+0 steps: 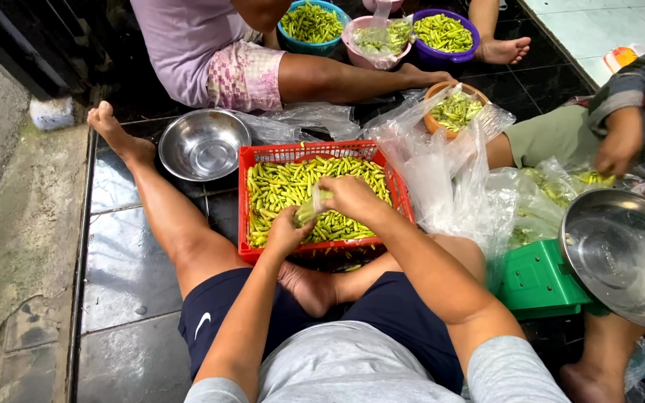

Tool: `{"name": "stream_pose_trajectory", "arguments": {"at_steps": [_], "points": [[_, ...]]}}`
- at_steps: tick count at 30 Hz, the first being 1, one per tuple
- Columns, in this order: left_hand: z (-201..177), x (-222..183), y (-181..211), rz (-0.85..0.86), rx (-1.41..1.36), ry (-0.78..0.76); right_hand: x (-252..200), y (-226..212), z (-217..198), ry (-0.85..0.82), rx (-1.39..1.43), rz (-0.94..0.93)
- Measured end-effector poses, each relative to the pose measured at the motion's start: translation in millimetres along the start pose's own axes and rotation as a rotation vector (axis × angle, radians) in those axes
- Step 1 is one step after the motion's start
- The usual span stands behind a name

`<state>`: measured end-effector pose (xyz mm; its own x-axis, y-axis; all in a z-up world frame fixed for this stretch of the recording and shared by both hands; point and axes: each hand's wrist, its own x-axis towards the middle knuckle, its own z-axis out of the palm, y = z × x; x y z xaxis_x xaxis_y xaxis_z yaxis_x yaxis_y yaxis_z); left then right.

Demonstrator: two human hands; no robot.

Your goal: Bagging green chilies from a crate into small plastic bags while sitting on the floor.

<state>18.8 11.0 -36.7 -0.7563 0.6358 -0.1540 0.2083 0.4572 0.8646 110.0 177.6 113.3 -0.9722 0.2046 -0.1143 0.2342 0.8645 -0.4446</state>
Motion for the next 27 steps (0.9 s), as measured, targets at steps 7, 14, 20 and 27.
{"name": "stream_pose_trajectory", "arguments": {"at_steps": [7, 14, 20, 27], "points": [[4.5, 8.4, -11.8, -0.019, 0.012, -0.044, -13.3, -12.5, -4.6, -0.045, -0.133, -0.106], [0.3, 1.6, -6.5, 0.009, -0.342, 0.059, 6.3, 30.7, -9.7, 0.457, 0.348, 0.074], [15.6, 22.3, -31.2, 0.074, -0.498, 0.131, 29.8, 64.8, 102.8, -0.203, 0.268, 0.304], [9.6, 9.4, -32.5, 0.047, -0.493, 0.092, 22.2, 33.6, 130.9, -0.249, -0.026, 0.267]]}}
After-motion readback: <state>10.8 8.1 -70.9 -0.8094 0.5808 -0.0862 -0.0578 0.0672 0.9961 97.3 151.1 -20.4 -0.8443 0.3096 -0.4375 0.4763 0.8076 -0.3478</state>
